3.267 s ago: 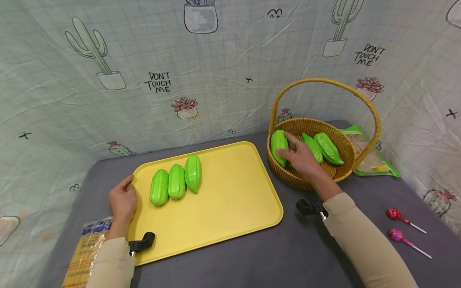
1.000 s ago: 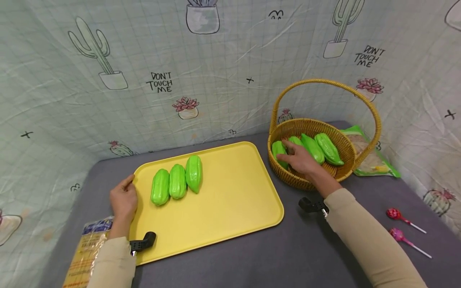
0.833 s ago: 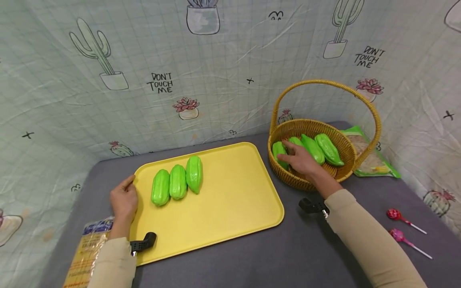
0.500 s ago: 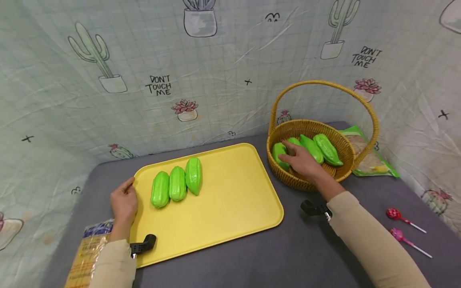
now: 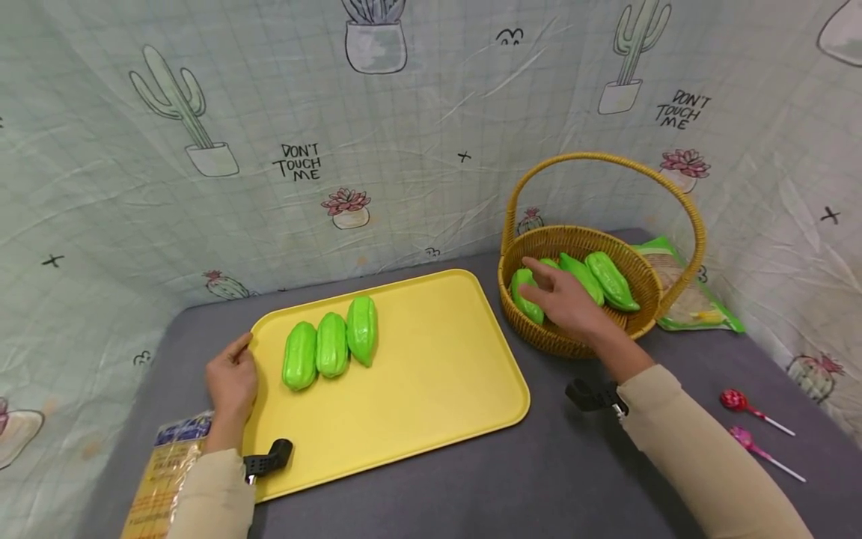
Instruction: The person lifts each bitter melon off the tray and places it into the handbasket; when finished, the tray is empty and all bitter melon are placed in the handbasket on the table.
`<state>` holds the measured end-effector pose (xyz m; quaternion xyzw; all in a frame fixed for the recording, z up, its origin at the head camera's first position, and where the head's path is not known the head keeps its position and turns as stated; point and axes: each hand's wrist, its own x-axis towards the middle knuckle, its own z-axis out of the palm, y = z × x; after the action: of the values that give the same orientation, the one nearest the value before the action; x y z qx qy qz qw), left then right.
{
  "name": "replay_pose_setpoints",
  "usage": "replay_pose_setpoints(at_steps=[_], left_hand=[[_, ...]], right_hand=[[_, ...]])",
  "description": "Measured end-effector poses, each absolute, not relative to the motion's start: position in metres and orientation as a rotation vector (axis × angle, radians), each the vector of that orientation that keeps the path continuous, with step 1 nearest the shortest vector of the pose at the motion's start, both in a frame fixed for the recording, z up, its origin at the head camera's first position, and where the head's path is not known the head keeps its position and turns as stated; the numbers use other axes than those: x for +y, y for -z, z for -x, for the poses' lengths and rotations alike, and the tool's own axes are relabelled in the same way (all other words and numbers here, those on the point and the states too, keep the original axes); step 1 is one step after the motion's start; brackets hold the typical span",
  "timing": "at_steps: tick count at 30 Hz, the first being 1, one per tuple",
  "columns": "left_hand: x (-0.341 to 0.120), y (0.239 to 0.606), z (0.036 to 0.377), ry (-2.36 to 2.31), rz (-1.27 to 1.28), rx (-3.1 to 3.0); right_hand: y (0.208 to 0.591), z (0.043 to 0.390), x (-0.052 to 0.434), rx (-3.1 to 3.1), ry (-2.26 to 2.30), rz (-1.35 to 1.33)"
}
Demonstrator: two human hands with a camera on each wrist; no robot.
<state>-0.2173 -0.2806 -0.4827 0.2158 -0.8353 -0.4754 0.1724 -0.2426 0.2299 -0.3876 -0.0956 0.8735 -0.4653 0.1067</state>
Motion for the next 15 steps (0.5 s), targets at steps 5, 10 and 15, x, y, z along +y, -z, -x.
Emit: replay_pose_setpoints(at_steps=[5, 10, 15], left_hand=[[-0.280, 0.482, 0.218, 1.359, -0.606, -2.369], [-0.280, 0.481, 0.218, 1.358, -0.605, -2.363], [-0.280, 0.480, 0.217, 1.354, -0.601, -2.358]], right_hand=[[0.379, 0.237, 0.218, 2.614, 1.384, 0.337], [0.374, 0.235, 0.207, 2.608, 1.418, 0.359], [0.373, 0.235, 0.200, 2.611, 1.435, 0.373]])
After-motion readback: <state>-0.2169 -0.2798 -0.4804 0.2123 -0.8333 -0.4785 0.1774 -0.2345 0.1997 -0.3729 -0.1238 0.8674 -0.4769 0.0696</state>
